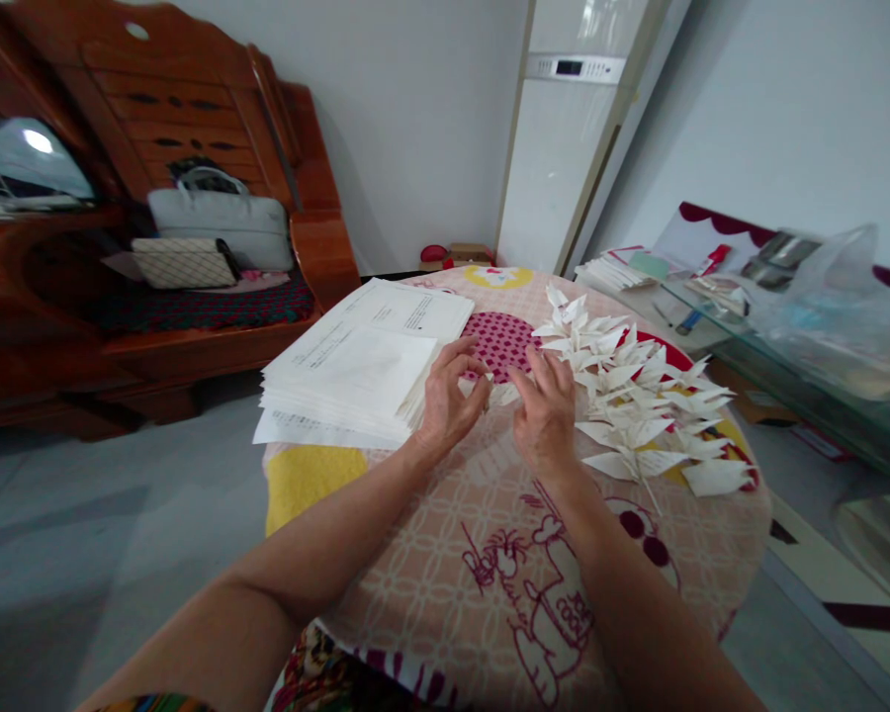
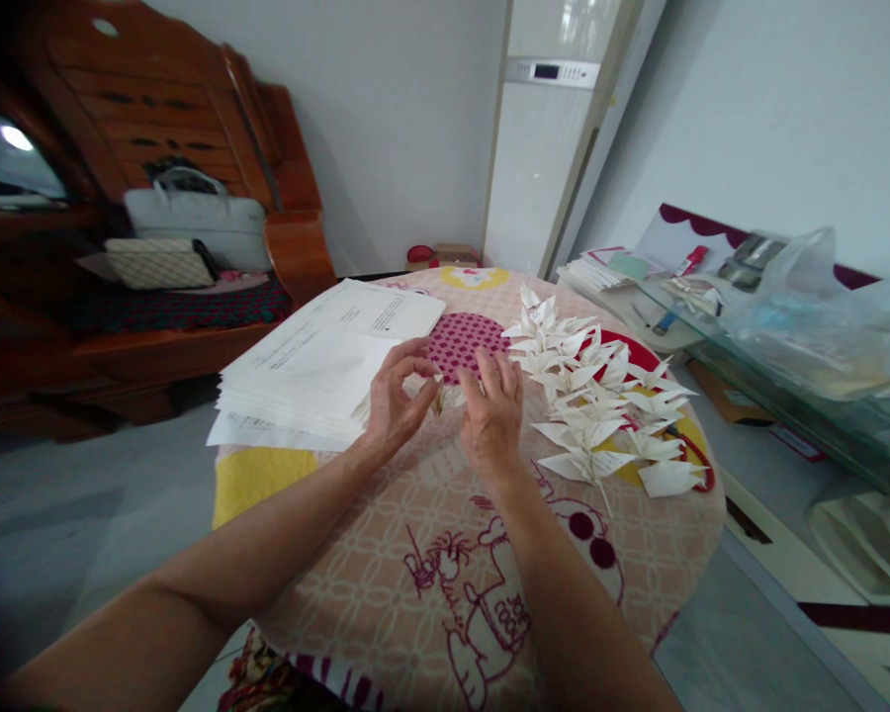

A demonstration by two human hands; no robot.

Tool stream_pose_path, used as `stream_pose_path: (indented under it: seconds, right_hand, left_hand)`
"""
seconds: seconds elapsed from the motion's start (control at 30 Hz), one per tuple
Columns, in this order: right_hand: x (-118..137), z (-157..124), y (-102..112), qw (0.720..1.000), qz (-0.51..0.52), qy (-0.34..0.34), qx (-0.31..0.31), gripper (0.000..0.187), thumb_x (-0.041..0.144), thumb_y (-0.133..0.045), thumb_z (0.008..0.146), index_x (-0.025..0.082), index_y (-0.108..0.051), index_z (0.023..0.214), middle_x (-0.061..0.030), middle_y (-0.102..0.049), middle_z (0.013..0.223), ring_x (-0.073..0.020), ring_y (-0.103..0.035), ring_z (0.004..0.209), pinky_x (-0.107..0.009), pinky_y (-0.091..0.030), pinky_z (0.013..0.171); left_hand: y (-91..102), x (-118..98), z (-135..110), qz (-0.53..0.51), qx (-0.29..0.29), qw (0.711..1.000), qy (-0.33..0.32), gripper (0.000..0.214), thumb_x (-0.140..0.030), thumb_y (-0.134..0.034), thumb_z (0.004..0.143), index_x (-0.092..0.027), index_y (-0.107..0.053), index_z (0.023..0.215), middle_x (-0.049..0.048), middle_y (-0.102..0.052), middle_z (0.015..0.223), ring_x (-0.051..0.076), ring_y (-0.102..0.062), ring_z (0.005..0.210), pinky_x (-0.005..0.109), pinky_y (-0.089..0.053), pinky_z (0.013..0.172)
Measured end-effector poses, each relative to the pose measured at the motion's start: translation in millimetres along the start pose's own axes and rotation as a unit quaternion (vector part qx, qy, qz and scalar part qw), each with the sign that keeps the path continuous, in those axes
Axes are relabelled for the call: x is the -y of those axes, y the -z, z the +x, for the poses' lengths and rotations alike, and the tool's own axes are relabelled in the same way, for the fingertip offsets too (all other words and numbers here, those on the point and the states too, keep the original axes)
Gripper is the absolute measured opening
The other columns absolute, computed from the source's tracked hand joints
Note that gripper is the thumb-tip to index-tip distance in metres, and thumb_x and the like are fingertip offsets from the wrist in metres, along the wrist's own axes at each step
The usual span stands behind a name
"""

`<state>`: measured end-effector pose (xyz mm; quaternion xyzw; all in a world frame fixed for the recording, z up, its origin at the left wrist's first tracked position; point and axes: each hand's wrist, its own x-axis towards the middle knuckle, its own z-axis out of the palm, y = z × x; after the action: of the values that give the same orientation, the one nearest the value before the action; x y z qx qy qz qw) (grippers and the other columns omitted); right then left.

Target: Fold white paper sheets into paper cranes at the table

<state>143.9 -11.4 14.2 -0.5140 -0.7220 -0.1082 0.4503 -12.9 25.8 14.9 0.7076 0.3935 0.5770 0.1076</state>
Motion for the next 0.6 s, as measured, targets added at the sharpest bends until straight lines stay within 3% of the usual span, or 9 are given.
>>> stream_pose_path:
  seconds: [0.2, 0.4, 0.5, 0.6]
  right_hand:
    - [-11.5, -8.4, -11.9, 0.999, -0.038, 0.018, 0.03, 0.04, 0.009, -0.051, 0.088, 0.027, -0.069, 0.119, -0.0088, -0.059, 0.143, -0.0324, -0.036, 0.145, -0.067, -0.022, 0.118]
    - [-21.1, -9.1, -11.3, 0.993, -0.114, 0.024, 0.01, 0.035, 0.015, -0.05, 0.093, 0.026, -0.072, 0.117, -0.0088, -0.059, 0.141, -0.0306, -0.038, 0.142, -0.061, -0.027, 0.117]
    - [-26.3, -9.4, -10.0, 0.988, -0.156, 0.006, 0.004, 0.039, 0.012, -0.047, 0.092, 0.024, -0.073, 0.117, -0.01, -0.06, 0.14, -0.03, -0.041, 0.139, -0.057, -0.031, 0.115]
    - [-30.5, -9.8, -8.8, 0.985, -0.172, -0.007, 0.0, 0.042, 0.01, -0.045, 0.091, 0.024, -0.074, 0.118, -0.0101, -0.061, 0.139, -0.03, -0.043, 0.136, -0.054, -0.035, 0.114]
  left_hand:
    - [0.0, -3.7, -3.6, -0.016, 0.019, 0.999, -0.02, 0.005, -0.014, -0.065, 0.084, -0.018, -0.065, 0.087, 0.0099, -0.064, 0.128, 0.023, -0.061, 0.119, 0.046, -0.049, 0.106]
    - [5.5, -6.4, -0.3, -0.057, 0.039, 0.996, -0.059, 0.015, -0.022, -0.06, 0.089, -0.017, -0.065, 0.103, 0.0109, -0.063, 0.129, 0.023, -0.06, 0.121, 0.044, -0.048, 0.106]
    - [6.8, -1.7, 2.8, -0.064, 0.02, 0.997, -0.039, 0.022, -0.019, -0.05, 0.093, -0.016, -0.064, 0.111, 0.0115, -0.066, 0.124, 0.021, -0.061, 0.119, 0.042, -0.048, 0.105]
    - [5.7, 8.0, 3.7, -0.043, 0.037, 0.998, -0.012, 0.034, -0.01, -0.047, 0.088, -0.015, -0.064, 0.116, 0.0105, -0.069, 0.12, 0.02, -0.063, 0.116, 0.038, -0.05, 0.104]
